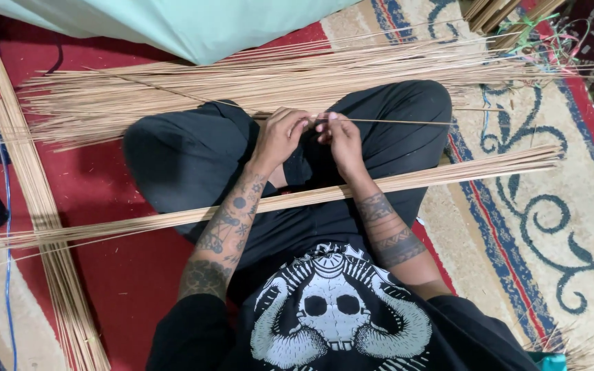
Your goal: Weaving thin wooden sticks together to create a flat mat or panel while sitting on the floor.
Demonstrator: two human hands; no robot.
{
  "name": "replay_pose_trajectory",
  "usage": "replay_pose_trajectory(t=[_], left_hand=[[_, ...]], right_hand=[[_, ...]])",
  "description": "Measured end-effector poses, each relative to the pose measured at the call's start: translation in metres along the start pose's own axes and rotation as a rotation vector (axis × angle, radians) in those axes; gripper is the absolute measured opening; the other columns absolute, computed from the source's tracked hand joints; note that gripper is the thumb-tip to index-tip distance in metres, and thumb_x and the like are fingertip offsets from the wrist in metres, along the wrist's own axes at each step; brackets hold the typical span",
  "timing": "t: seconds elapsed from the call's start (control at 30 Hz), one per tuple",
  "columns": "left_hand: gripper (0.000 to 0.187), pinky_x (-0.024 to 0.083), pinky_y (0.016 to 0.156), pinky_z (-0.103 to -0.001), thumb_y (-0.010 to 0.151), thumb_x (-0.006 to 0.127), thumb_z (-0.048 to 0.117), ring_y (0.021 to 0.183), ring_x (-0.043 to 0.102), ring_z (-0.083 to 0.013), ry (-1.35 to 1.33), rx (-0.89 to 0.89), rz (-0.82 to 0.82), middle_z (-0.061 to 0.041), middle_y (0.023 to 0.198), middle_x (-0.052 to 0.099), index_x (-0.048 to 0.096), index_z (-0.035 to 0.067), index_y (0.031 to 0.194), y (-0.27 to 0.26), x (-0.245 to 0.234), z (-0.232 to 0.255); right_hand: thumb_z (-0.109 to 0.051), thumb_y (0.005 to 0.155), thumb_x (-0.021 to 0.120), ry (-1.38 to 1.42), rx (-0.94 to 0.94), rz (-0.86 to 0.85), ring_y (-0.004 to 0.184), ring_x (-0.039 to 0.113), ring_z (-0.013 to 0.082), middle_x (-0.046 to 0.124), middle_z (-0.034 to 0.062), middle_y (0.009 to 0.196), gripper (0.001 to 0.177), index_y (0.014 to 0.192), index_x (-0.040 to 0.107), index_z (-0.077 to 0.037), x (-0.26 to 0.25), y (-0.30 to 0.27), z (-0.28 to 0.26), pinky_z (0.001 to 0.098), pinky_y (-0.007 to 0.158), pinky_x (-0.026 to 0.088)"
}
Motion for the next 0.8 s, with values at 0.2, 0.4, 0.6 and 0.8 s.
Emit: replay_pose_trajectory(t=[0.2, 0.4, 0.6, 0.8], left_hand=[[0.017, 0.052, 0.089, -0.042, 0.099, 0.061, 0.006, 0.101, 0.064, -0.0318, 0.189, -0.022, 0.178, -0.008, 0.101, 0.071, 0.073, 0.009, 0.111, -0.003, -0.035, -0.022], [0.021, 0.047, 0.088, -0.038, 0.105, 0.053, 0.017, 0.101, 0.061, -0.0236, 0.313, 0.141, -0.064, 0.002, 0.100, 0.069, 0.071, 0.020, 0.115, -0.007, 0.001, -0.005], [0.023, 0.051, 0.085, -0.043, 0.108, 0.049, 0.018, 0.106, 0.061, -0.0303, 0.318, 0.086, 0.030, -0.005, 0.106, 0.069, 0.070, 0.013, 0.116, 0.001, -0.010, -0.011], [0.014, 0.047, 0.097, -0.044, 0.097, 0.070, 0.010, 0.109, 0.058, -0.0292, 0.517, -0.075, 0.365, -0.006, 0.104, 0.067, 0.073, 0.007, 0.111, -0.009, -0.063, -0.030]], right_hand=[[-0.026, 0.110, 0.041, 0.259, -0.298, 0.486, 0.054, 0.060, 0.0144, 0.057, 0.0072, 0.066, 0.035, 0.105, 0.065, -0.002, -0.049, -0.001, -0.029, 0.0192, 0.054, 0.049], [-0.018, 0.105, 0.057, 0.087, -0.177, 0.143, 0.057, 0.064, 0.0165, 0.058, 0.0085, 0.068, 0.018, 0.102, 0.067, -0.003, -0.006, -0.001, -0.012, 0.0238, 0.057, 0.052], [-0.030, 0.108, 0.046, 0.206, -0.008, 0.194, 0.058, 0.067, 0.0137, 0.067, 0.0081, 0.072, 0.033, 0.096, 0.065, -0.006, -0.021, 0.006, -0.013, 0.0216, 0.056, 0.056], [-0.047, 0.103, 0.051, 0.529, 0.014, 0.497, 0.052, 0.056, 0.0172, 0.057, 0.0086, 0.065, 0.046, 0.090, 0.062, -0.005, -0.053, 0.009, -0.010, 0.0269, 0.053, 0.047]])
Point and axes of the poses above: each hand's wrist, its own y-axis towards the middle knuckle, its own x-axis out of the palm, z = x × y, the point moved 5 cm from there along y, towards the middle knuckle
